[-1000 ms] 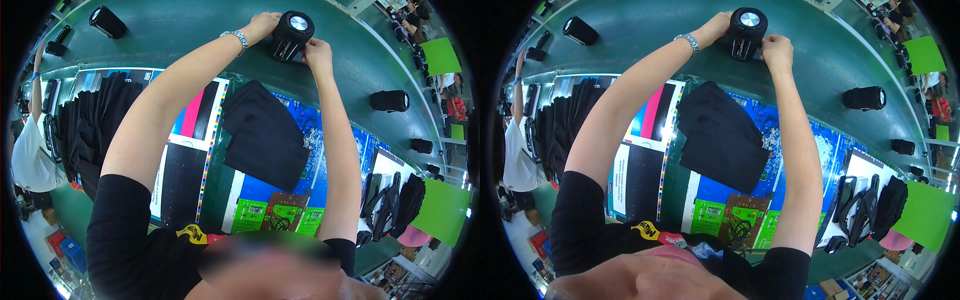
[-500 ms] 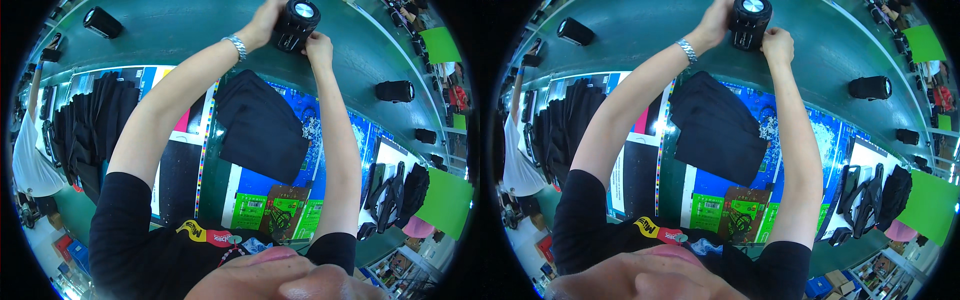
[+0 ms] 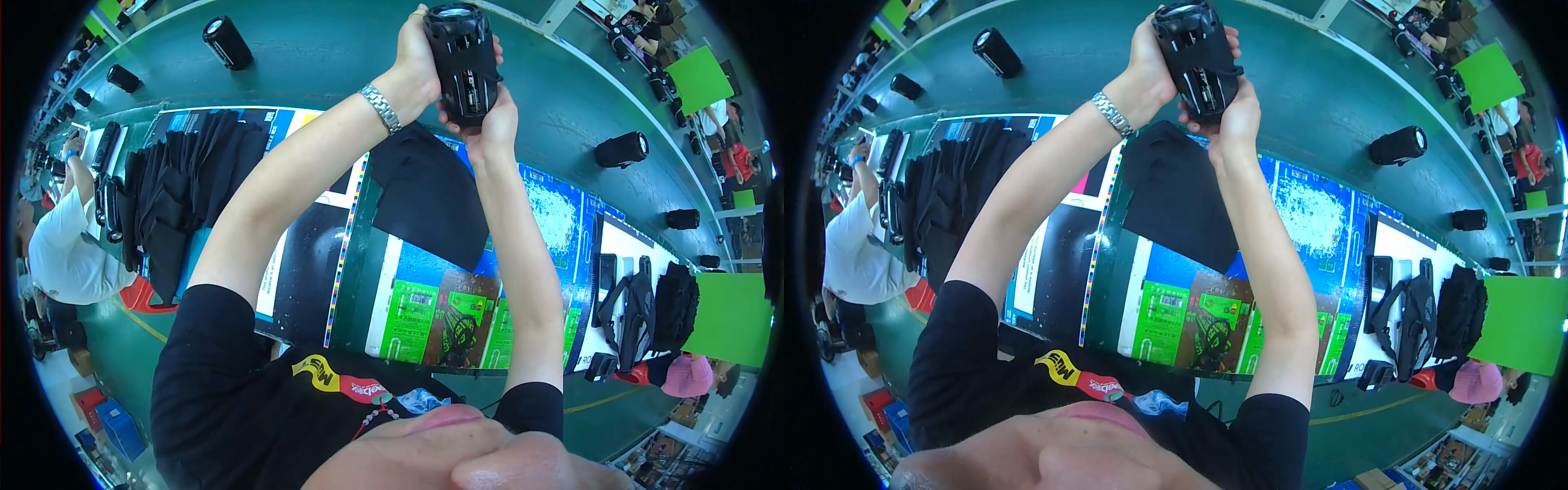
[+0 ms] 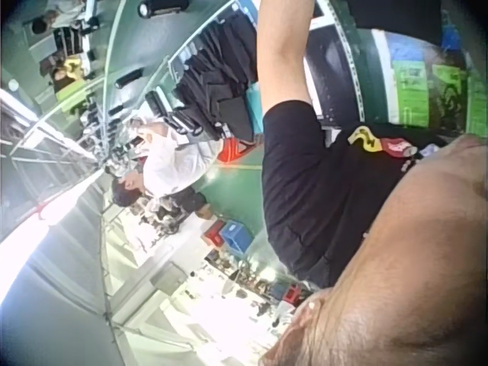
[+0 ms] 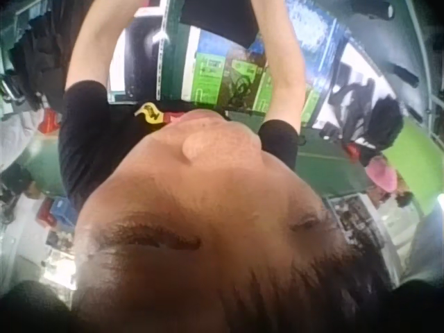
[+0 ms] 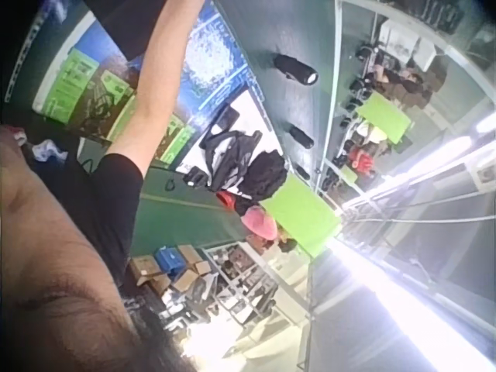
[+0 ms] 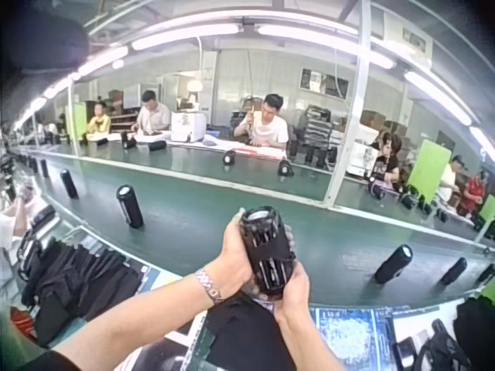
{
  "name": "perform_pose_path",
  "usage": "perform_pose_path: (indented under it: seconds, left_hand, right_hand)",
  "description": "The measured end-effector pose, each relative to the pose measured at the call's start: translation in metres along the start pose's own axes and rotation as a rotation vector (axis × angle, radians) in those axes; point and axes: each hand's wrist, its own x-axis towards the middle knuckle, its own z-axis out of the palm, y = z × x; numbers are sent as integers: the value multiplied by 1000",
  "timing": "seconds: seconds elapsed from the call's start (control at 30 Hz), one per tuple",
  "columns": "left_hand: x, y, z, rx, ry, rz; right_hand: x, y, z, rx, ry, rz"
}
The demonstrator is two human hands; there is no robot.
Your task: The person takes black fabric sleeves from a stack, opens and adjusts each one by hand, and slips them over cylindrical electronic devices.
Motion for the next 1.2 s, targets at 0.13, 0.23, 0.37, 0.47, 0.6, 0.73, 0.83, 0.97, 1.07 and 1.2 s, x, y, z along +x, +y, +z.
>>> perform_pose_path:
  seconds: [0.13, 0.23, 0.37, 0.47, 0.6, 0.73, 0.83, 0.97, 1.07, 1.2]
  left_hand:
    - [-14, -13, 19, 335, 283, 220]
    - [-9, -19, 15, 235, 390, 261]
    - [0, -33, 4, 182, 450, 283]
    - [9, -39, -14, 162, 445, 251]
    - [39, -31, -71, 40, 709, 246]
    - [22, 0, -106, 447, 936, 165]
    - [5, 19, -98, 703, 799, 391]
    - [15, 18, -59, 1148, 333, 455]
    - [41, 18, -47, 1456, 188, 431]
    - [66, 26, -53, 1723, 240, 257]
  right_hand:
    - [-9, -2, 4, 10, 46, 14]
    - [-6, 4, 5, 36, 177, -3]
    - [4, 17, -5, 34, 259, -88]
    - [9, 21, -16, 28, 313, -92]
    - [27, 7, -26, -34, 367, -47]
    - [60, -26, -54, -731, 510, -650]
    - [67, -17, -39, -1260, 489, -913]
    - [64, -8, -41, -1269, 387, -789]
    - [61, -16, -45, -1311, 317, -755]
    - [61, -31, -50, -1300, 340, -600]
